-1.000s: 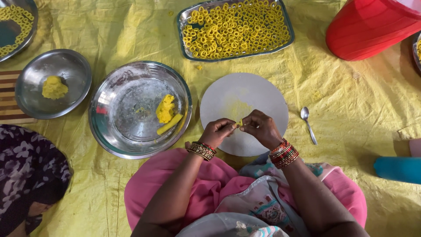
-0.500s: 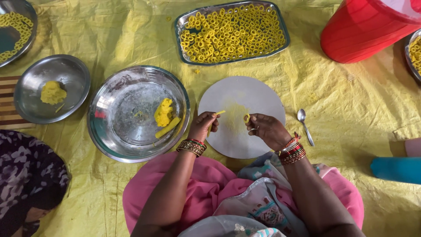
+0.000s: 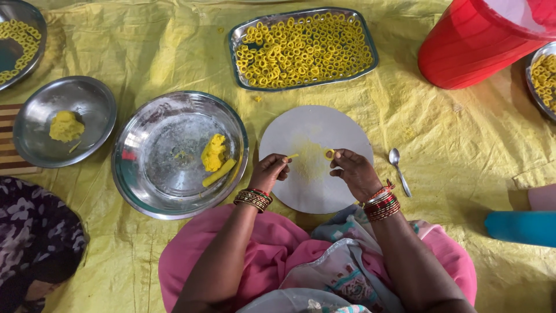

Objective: The person rolls small pieces of yellow dough into thin strips on a white board, then joins the ends to form rings. The finished rings are placed into a metal tray. The process is repeated continuously.

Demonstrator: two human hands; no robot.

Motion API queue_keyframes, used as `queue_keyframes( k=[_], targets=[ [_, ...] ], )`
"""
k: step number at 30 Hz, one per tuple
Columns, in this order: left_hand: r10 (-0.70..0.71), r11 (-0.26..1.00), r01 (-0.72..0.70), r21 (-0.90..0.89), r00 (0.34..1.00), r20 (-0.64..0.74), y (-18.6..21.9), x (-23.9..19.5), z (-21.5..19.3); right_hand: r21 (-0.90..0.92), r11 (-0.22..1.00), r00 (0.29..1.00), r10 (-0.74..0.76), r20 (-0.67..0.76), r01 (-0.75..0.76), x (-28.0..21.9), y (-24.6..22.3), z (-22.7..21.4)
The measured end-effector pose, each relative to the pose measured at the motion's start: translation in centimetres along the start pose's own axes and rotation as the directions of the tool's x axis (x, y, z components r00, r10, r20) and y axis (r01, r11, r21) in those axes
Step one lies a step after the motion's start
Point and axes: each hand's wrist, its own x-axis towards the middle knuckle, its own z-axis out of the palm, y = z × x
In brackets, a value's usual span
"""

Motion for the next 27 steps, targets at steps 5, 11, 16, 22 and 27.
queue_keyframes(
  k=[5,11,16,22,27],
  targets=[
    [-0.004,1.0,0.004,0.026,1.0,-0.015,0.0,-0.1,0.1,0.051,0.998,0.999,-0.017,-0.046,0.02,-0.1,-0.2,0.3],
    [-0.001,1.0,0.001,0.008,1.0,-0.004,-0.1,0.0,0.1,0.07,0.998,0.999,0.008,0.04,-0.01,-0.6,-1.2,0.7],
    [-0.006,1.0,0.006,0.007,1.0,0.001,-0.1,0.0,0.2,0.108,0.994,0.996,-0.009,0.093,-0.001,-0.8,-1.6,0.9],
    [-0.002,1.0,0.002,-0.002,1.0,0.005,-0.1,0.0,0.3,0.124,0.992,0.996,-0.011,0.089,0.0,-0.9,-1.5,0.8],
    [-0.01,1.0,0.01,0.008,1.0,0.009,-0.1,0.1,0.4,0.112,0.994,0.999,-0.002,0.041,-0.002,-0.8,-1.3,0.8]
  ],
)
